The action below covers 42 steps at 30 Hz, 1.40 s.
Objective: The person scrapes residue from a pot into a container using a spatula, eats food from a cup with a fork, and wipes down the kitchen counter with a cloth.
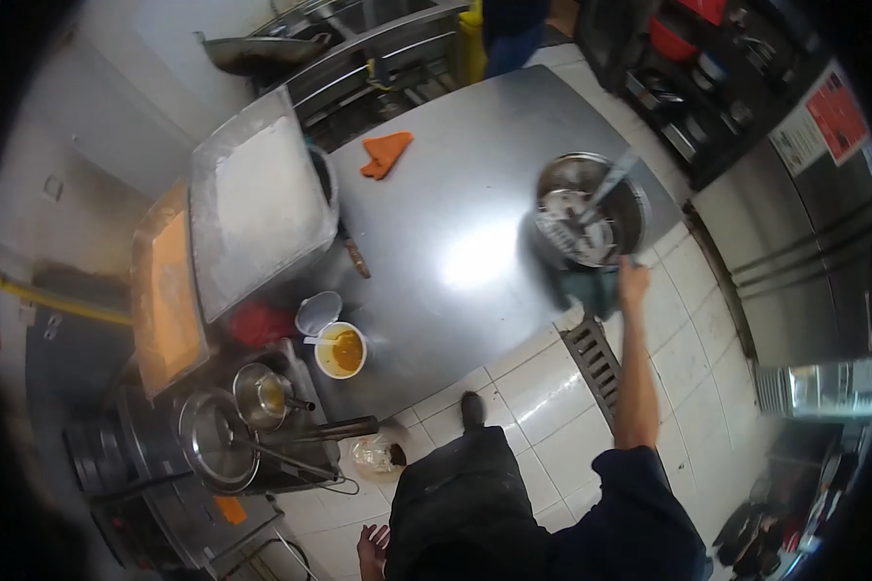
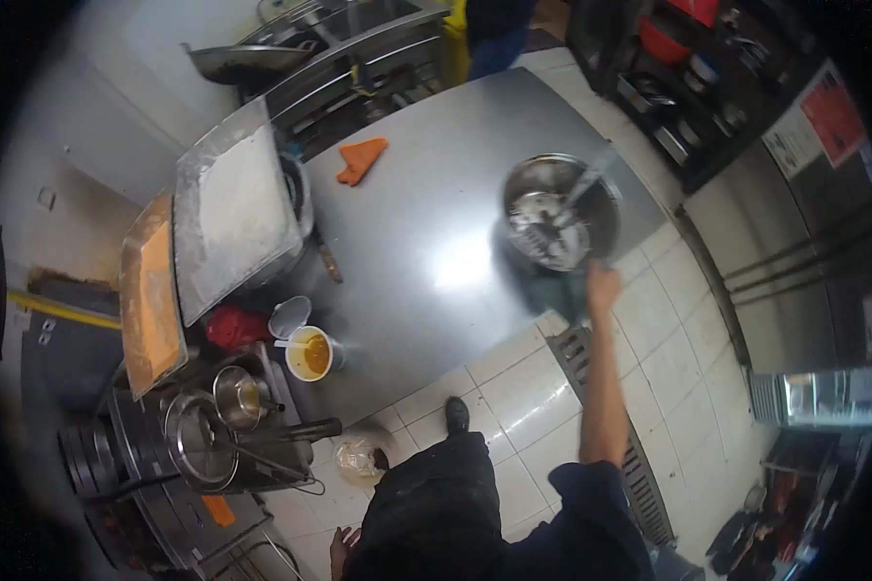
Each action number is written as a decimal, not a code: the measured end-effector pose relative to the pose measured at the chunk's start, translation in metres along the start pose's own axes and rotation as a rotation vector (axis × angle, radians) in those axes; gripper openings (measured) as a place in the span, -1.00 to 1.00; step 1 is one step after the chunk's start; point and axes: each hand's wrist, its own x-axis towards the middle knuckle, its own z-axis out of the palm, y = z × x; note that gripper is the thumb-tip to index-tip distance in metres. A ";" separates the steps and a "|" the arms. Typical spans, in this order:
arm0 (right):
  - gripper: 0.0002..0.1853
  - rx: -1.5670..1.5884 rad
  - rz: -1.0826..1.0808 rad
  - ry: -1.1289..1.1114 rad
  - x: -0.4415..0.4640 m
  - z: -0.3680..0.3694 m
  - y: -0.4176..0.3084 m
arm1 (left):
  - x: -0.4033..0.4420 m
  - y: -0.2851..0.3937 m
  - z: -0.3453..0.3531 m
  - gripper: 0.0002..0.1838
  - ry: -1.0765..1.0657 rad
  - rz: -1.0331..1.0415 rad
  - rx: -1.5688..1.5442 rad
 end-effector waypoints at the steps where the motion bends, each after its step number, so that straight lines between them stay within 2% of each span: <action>1: -0.45 0.021 0.032 -0.013 -0.023 0.008 -0.002 | 0.003 0.001 0.000 -0.45 -0.055 0.025 0.005; 4: -0.57 0.157 0.099 0.074 -0.105 0.007 -0.038 | 0.003 0.010 0.008 -0.44 -0.060 0.031 -0.030; 7: -0.64 0.407 0.150 0.020 -0.161 0.005 -0.069 | 0.007 0.011 0.005 -0.44 -0.083 0.043 -0.046; 15: -0.63 0.509 0.097 -0.156 -0.208 0.034 -0.076 | 0.009 0.003 -0.008 -0.44 -0.067 0.099 -0.061; 16: -0.61 0.469 0.126 -0.242 -0.211 0.019 -0.082 | 0.006 -0.003 -0.016 -0.44 -0.071 0.104 -0.053; 17: -0.59 0.561 0.108 -0.336 -0.213 0.016 -0.071 | 0.000 -0.011 -0.019 -0.42 -0.044 0.095 -0.046; 19: -0.67 0.942 0.218 -0.524 -0.221 0.017 -0.048 | -0.009 -0.030 -0.025 -0.42 0.007 0.084 -0.004; 20: -0.68 1.233 0.462 -0.810 -0.224 0.000 -0.044 | -0.019 -0.039 -0.023 -0.42 0.030 0.083 -0.049; 21: -0.58 1.473 0.593 -0.951 -0.231 -0.008 -0.033 | -0.031 -0.047 -0.016 -0.46 0.085 0.022 0.038; 22: -0.58 1.448 0.669 -0.973 -0.236 -0.012 -0.015 | -0.040 -0.058 -0.017 -0.49 0.137 -0.040 0.119; 23: -0.53 1.519 0.747 -0.997 -0.249 -0.026 -0.011 | 0.054 -0.162 -0.087 -0.49 -0.316 0.258 -0.181; 25: -0.49 1.559 0.565 -1.044 -0.282 -0.043 0.003 | 0.026 -0.166 -0.085 -0.48 -0.132 0.036 -0.165; 26: -0.49 1.606 0.581 -1.109 -0.288 -0.012 0.054 | 0.022 -0.172 -0.088 -0.48 -0.131 -0.002 -0.231; 31: -0.48 1.581 0.660 -1.377 -0.428 -0.056 0.017 | 0.014 -0.189 -0.129 -0.46 -0.194 -0.091 -0.537; 34: -0.48 1.505 0.692 -1.617 -0.524 -0.054 -0.014 | -0.011 -0.182 -0.166 -0.44 -0.123 -0.062 -0.500; 35: -0.48 1.469 0.700 -1.703 -0.559 -0.050 -0.027 | -0.015 -0.187 -0.185 -0.43 -0.054 -0.054 -0.392; 36: -0.48 1.433 0.709 -1.789 -0.596 -0.046 -0.040 | -0.009 -0.201 -0.208 -0.43 -0.030 -0.045 -0.457; 38: -0.47 1.332 0.728 -1.952 -0.671 -0.044 -0.067 | -0.004 -0.235 -0.246 -0.37 0.061 0.065 -0.600; 40: -0.47 1.221 0.742 -2.122 -0.746 -0.046 -0.093 | -0.022 -0.241 -0.283 -0.34 0.132 0.086 -0.780; 42: -0.47 1.105 0.750 -2.276 -0.817 -0.053 -0.116 | -0.025 -0.265 -0.317 -0.36 0.106 0.384 -0.964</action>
